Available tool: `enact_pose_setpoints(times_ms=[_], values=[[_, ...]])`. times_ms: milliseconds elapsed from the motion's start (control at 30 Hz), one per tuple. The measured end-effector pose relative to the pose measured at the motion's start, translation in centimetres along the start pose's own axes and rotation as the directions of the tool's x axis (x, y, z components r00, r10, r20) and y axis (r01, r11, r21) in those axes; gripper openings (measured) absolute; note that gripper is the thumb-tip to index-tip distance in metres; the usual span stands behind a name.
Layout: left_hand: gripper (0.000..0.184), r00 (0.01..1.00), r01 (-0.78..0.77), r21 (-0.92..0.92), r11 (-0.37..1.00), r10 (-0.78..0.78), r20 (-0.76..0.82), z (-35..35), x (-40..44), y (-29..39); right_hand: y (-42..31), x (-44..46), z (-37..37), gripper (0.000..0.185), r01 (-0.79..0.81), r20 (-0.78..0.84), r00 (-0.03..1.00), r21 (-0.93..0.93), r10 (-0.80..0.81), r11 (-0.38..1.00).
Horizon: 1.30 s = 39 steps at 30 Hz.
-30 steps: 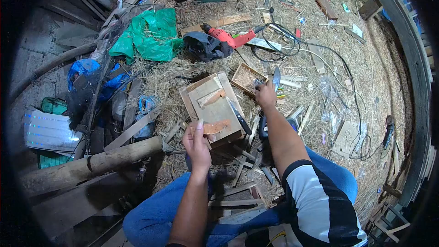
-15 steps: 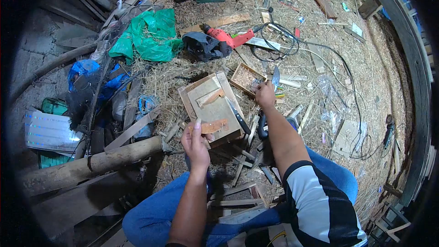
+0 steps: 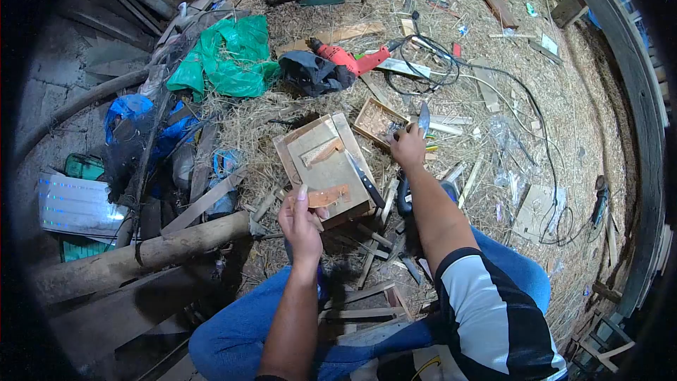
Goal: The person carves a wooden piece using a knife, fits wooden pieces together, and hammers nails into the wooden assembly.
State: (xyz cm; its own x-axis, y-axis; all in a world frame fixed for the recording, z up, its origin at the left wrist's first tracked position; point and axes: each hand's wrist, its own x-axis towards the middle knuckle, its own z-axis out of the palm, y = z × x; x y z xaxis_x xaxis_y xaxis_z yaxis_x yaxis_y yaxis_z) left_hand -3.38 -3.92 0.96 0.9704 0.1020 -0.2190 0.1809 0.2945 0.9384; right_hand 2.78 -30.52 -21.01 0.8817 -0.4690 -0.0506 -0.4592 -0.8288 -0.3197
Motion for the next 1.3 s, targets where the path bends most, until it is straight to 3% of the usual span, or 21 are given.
enact_pose_setpoints(times_ms=[233, 533, 633, 767, 867, 933, 1067, 1133, 1300], values=[[0.02, 1.0, 0.012, -0.011, 1.0, -0.012, -0.003, 0.1, 0.0, 0.0, -0.9, 0.2, -0.6, 0.022, -0.054, 0.103, 0.993, -0.01, 0.055, 0.998], [0.022, 1.0, 0.016, -0.012, 1.0, -0.016, -0.003, -0.5, 0.0, -0.3, -0.3, 0.3, 0.4, 0.024, 0.037, -0.002, 0.999, 0.012, -0.037, 0.999], [0.023, 1.0, 0.004, -0.024, 1.0, -0.005, -0.004, -0.3, -0.1, -0.4, -0.1, 0.5, -0.3, 0.025, 0.094, 0.036, 0.995, -0.004, -0.094, 0.996], [0.023, 1.0, 0.025, 0.006, 1.0, -0.025, 0.0, -0.2, -0.1, 0.2, -0.4, 1.4, 0.0, 0.026, 0.047, 0.015, 0.999, 0.007, -0.047, 0.999], [0.022, 1.0, 0.018, -0.02, 1.0, -0.018, -0.001, -0.6, 0.0, -0.4, 0.0, 1.7, 0.6, 0.022, 0.073, 0.085, 0.994, -0.084, -0.066, 0.994], [0.022, 1.0, 0.027, -0.022, 0.999, -0.027, -0.01, -0.5, -0.1, -0.4, -0.3, 1.3, -0.2, 0.021, 0.188, 0.115, 0.978, -0.113, -0.175, 0.976], [0.027, 1.0, 0.025, -0.024, 0.999, -0.026, -0.011, -0.5, -0.2, -0.3, -0.3, 1.2, -0.2, 0.019, 0.217, 0.139, 0.97, -0.124, -0.199, 0.968], [0.027, 1.0, 0.02, -0.023, 1.0, -0.021, -0.013, -0.5, -0.1, -0.6, -0.3, 1.4, 0.0, 0.017, 0.207, 0.231, 0.957, -0.123, -0.175, 0.971], [0.027, 0.998, 0.046, -0.012, 0.999, -0.047, -0.042, -0.5, -0.1, -0.5, 0.3, 1.1, 1.9, 0.016, 0.211, 0.106, 0.974, -0.083, -0.201, 0.974]])
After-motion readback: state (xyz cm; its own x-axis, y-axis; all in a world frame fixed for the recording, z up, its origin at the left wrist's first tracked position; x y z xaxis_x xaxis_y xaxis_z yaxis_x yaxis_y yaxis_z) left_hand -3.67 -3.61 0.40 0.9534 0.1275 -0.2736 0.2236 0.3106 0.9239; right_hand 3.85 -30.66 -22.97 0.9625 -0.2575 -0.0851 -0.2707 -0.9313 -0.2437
